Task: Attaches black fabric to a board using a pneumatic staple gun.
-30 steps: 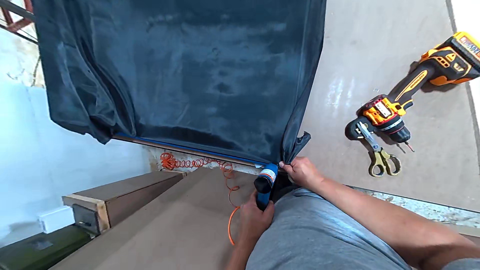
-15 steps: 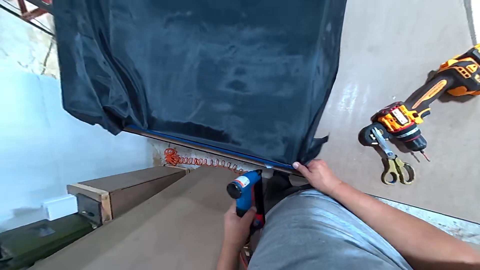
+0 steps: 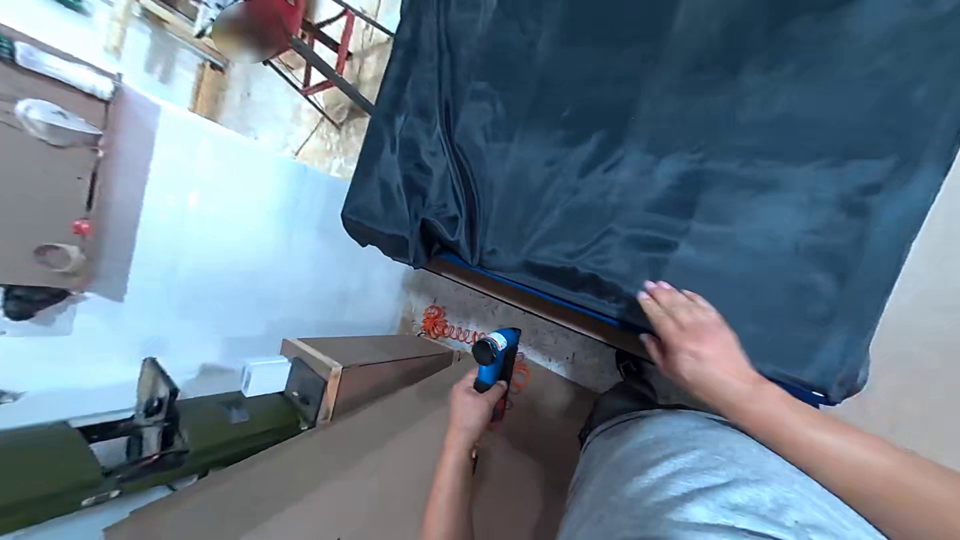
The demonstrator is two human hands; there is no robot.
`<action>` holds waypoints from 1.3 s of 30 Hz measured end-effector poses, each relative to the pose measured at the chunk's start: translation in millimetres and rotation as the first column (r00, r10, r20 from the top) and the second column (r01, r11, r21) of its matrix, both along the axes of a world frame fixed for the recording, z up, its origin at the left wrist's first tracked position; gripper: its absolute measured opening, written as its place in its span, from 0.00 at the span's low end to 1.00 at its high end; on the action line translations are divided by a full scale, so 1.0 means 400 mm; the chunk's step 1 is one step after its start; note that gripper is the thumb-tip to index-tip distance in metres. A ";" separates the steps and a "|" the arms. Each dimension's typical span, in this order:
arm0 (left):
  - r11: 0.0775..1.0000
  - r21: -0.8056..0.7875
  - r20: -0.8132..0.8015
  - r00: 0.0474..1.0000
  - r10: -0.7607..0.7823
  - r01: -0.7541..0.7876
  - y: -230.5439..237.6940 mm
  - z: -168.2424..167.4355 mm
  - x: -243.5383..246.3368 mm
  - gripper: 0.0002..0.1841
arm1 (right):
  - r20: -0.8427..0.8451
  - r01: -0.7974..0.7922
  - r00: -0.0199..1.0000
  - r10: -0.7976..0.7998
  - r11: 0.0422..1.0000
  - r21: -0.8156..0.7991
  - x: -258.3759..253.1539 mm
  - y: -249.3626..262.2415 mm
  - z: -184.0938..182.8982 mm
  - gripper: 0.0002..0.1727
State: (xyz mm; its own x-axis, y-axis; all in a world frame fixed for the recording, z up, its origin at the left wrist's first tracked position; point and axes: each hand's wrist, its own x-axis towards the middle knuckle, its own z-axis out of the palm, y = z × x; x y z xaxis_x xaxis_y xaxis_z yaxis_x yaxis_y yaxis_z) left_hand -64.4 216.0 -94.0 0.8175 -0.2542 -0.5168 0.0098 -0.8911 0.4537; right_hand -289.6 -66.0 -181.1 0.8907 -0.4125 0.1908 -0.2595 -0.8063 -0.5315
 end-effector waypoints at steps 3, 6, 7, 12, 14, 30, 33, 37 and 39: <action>0.999 -0.016 0.050 0.998 -0.040 0.041 -0.011 -0.010 0.123 0.15 | -0.023 -0.039 0.999 0.036 0.987 -0.153 0.152 0.064 -0.114 0.37; 0.995 0.024 0.085 0.991 -0.102 0.101 -0.032 -0.031 0.231 0.17 | -0.202 -0.106 0.977 0.061 0.970 -0.219 0.192 0.085 -0.161 0.34; 0.992 0.034 0.091 0.989 -0.120 0.118 -0.040 -0.038 0.257 0.17 | -0.218 -0.112 0.974 0.067 0.973 -0.204 0.191 0.094 -0.168 0.37; 0.992 -0.017 0.119 0.986 -0.119 0.122 -0.091 -0.064 0.327 0.21 | -0.156 -0.057 0.987 0.023 0.976 -0.211 0.184 0.126 -0.196 0.41; 0.995 -0.037 0.106 0.991 -0.087 0.091 -0.107 -0.075 0.352 0.21 | -0.130 -0.041 0.991 0.012 0.973 -0.226 0.182 0.132 -0.206 0.41; 0.994 0.097 0.046 0.998 -0.048 0.044 -0.165 -0.064 0.330 0.19 | -0.134 -0.024 0.991 -0.011 0.966 -0.256 0.170 0.131 -0.212 0.40; 0.993 0.110 0.025 0.998 -0.051 0.047 -0.166 -0.059 0.305 0.19 | -0.133 -0.029 0.991 -0.004 0.968 -0.248 0.170 0.134 -0.210 0.39; 0.994 0.049 -0.007 0.995 -0.095 0.096 -0.179 -0.073 0.221 0.17 | -0.135 -0.033 0.991 0.001 0.971 -0.236 0.169 0.129 -0.213 0.39; 0.992 0.064 -0.001 0.994 -0.109 0.109 -0.187 -0.078 0.174 0.16 | -0.145 -0.044 0.989 0.011 0.972 -0.229 0.166 0.129 -0.211 0.39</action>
